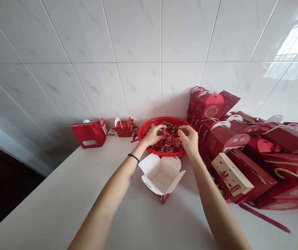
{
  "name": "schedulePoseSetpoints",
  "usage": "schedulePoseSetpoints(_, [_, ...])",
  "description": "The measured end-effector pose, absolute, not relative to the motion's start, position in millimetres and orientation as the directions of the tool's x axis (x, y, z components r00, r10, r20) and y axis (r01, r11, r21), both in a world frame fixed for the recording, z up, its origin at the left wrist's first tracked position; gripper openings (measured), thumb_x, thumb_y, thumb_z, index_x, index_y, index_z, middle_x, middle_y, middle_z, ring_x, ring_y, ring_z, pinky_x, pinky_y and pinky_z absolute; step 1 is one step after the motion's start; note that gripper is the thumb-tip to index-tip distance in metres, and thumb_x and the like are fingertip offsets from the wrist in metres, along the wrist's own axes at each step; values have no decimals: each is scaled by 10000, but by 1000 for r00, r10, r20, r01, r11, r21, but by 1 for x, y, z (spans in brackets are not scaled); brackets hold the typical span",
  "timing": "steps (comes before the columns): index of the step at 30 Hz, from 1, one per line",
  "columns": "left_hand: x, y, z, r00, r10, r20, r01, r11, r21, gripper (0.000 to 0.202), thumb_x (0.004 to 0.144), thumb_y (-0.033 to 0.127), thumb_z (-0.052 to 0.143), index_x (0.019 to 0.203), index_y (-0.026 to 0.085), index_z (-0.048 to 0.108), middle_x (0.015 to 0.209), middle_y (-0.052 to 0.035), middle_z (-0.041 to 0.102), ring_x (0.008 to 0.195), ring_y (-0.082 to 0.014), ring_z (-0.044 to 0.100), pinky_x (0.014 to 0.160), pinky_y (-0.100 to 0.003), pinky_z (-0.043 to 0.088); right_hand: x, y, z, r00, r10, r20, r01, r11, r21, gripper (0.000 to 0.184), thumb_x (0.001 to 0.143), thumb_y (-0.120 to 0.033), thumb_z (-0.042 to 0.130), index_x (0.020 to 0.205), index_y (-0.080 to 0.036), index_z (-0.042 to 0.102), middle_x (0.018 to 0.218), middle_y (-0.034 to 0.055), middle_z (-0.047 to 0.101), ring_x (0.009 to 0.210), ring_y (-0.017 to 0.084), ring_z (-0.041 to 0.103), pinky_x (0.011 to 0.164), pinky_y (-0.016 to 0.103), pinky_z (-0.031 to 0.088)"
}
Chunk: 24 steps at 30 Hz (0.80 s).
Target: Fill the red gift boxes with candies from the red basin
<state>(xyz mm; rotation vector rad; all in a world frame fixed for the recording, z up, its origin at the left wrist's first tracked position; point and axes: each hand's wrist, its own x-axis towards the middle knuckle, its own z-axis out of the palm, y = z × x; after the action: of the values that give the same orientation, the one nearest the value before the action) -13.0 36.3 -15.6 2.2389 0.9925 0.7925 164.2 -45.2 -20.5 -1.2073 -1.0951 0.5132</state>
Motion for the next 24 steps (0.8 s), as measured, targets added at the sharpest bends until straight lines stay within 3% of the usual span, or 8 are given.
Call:
schedulePoseSetpoints(4, [-17, 35, -15, 499, 789, 359, 314, -551, 773, 586, 825, 100, 632, 1394, 189, 524, 1423, -129, 603, 1255, -231, 612, 1066, -389, 509, 160, -17, -25, 339, 891, 300, 145, 266, -953, 373, 634, -428, 788, 891, -185, 673, 805, 43, 704, 809, 217, 668, 771, 340, 524])
schedulePoseSetpoints(10, [-17, 35, -15, 511, 780, 360, 218, -523, 824, 529, 797, 100, 664, 1319, 131, 578, 1262, -158, 693, 1148, -233, 675, 973, -376, 569, 155, -13, -30, 88, 973, 215, -3, 216, -976, 491, 556, -558, 858, 763, -140, 706, 649, 14, 657, 598, 157, 589, 566, 265, 465])
schedulePoseSetpoints(18, [-13, 43, -22, 566, 796, 215, 395, -491, 776, 376, 898, 177, 559, 1261, 138, 653, 1265, -147, 720, 1144, -246, 685, 1005, -390, 540, 169, -12, -31, 324, 938, 126, -251, 213, -944, 435, 559, -481, 853, 718, -214, 549, 658, -15, 646, 594, 158, 619, 559, 273, 546])
schedulePoseSetpoints(22, [-8, 45, -28, 654, 756, 11, 572, -504, 647, 264, 740, 197, 728, 1003, 189, 756, 1072, -91, 788, 1038, -290, 709, 944, -367, 538, 177, -8, -32, 403, 914, 56, -362, 216, -907, 345, 616, -427, 776, 742, -224, 527, 657, -22, 639, 585, 149, 621, 527, 260, 550])
schedulePoseSetpoints(24, [-3, 45, -29, 684, 725, -82, 625, -524, 578, 325, 660, 233, 796, 982, 204, 761, 1016, -82, 794, 1008, -314, 707, 920, -368, 531, 177, -9, -32, 416, 909, 25, -412, 213, -886, 308, 637, -406, 758, 772, -216, 556, 687, -11, 660, 615, 155, 645, 528, 256, 555])
